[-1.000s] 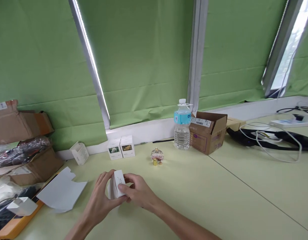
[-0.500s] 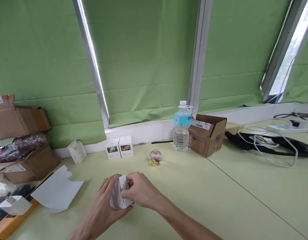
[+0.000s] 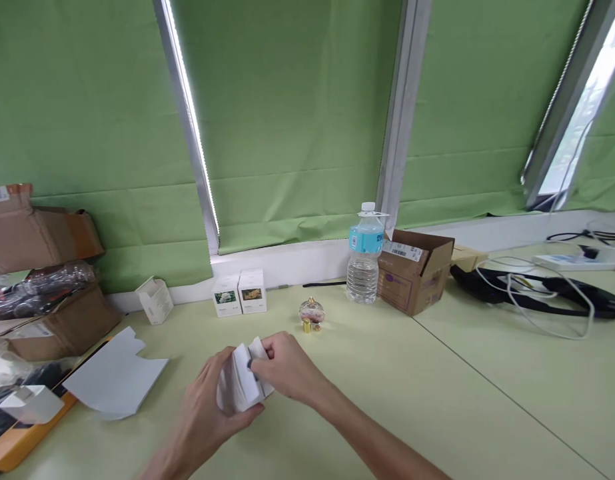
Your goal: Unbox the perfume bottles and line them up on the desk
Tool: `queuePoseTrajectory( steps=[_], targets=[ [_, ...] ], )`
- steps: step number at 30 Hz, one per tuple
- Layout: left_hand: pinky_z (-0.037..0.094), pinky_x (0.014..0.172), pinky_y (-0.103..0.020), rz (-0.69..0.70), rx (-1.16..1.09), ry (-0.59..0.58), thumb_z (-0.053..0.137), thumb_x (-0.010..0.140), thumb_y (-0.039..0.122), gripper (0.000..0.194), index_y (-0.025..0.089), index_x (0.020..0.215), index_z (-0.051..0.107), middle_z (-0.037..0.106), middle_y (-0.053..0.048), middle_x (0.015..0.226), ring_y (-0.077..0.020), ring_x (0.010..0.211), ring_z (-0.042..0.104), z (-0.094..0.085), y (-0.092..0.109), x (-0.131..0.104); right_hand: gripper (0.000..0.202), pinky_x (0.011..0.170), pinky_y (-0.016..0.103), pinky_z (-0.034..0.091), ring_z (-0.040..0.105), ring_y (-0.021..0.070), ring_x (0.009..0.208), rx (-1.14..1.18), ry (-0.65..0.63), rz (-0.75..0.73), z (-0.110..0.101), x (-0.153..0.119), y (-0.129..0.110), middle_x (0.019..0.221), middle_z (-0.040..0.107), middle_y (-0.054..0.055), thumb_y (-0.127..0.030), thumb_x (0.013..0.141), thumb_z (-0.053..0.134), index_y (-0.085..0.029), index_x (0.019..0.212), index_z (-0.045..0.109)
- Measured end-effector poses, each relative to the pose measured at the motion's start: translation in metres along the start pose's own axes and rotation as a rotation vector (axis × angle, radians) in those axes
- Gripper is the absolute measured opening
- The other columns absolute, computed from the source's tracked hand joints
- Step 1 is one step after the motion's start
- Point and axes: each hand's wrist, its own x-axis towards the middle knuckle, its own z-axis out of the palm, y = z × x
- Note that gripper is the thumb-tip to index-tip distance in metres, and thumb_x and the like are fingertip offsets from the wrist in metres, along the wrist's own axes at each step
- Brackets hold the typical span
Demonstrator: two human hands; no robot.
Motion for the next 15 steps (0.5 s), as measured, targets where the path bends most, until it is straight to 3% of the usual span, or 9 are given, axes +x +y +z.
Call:
queuePoseTrajectory(
  steps=[3, 6, 10, 15],
  targets=[
    [0.050, 0.082, -0.038, -0.070, -0.065, 0.026, 0.073, 0.065, 0.041, 0.068, 0.022, 0.123, 0.043, 0.062, -0.010, 0.117, -0.0289, 0.104, 0.060, 0.001, -0.006, 0.000, 0.033, 0.048, 0.022, 0.038, 0.055, 0.0129, 0.056, -0.064, 0.068, 0.008, -0.007, 0.005, 0.005, 0.075, 0.067, 0.002, -0.017, 0.074, 0.049, -0.015, 0.102, 0.066],
    [0.051, 0.079, -0.037, -0.113, -0.114, -0.004, 0.072, 0.067, 0.045, 0.068, 0.022, 0.124, 0.043, 0.062, -0.009, 0.115, -0.0276, 0.099, 0.062, 0.000, -0.007, 0.000, 0.059, 0.068, 0.031, 0.049, 0.065, 0.0219, 0.082, -0.320, 0.223, -0.038, -0.007, 0.006, 0.011, 0.108, 0.069, 0.012, -0.020, 0.076, 0.056, -0.017, 0.135, 0.051],
    [0.052, 0.081, -0.038, -0.112, -0.138, -0.005, 0.071, 0.068, 0.043, 0.069, 0.022, 0.126, 0.041, 0.062, -0.010, 0.116, -0.0268, 0.100, 0.062, 0.000, -0.005, -0.001, 0.048, 0.100, 0.040, 0.041, 0.049, 0.0271, 0.123, -0.518, 0.254, -0.252, 0.003, -0.001, 0.005, 0.132, 0.056, 0.011, -0.025, 0.085, 0.053, -0.020, 0.133, 0.053],
    [0.054, 0.076, -0.035, -0.060, -0.155, 0.013, 0.070, 0.068, 0.041, 0.065, 0.022, 0.124, 0.040, 0.064, -0.009, 0.111, -0.0252, 0.094, 0.065, 0.004, -0.004, 0.000, 0.025, 0.101, 0.042, 0.040, 0.043, 0.0287, 0.124, -0.619, 0.357, -0.443, 0.018, -0.015, -0.015, 0.132, 0.051, 0.010, -0.025, 0.083, 0.061, -0.022, 0.108, 0.064]
  ],
)
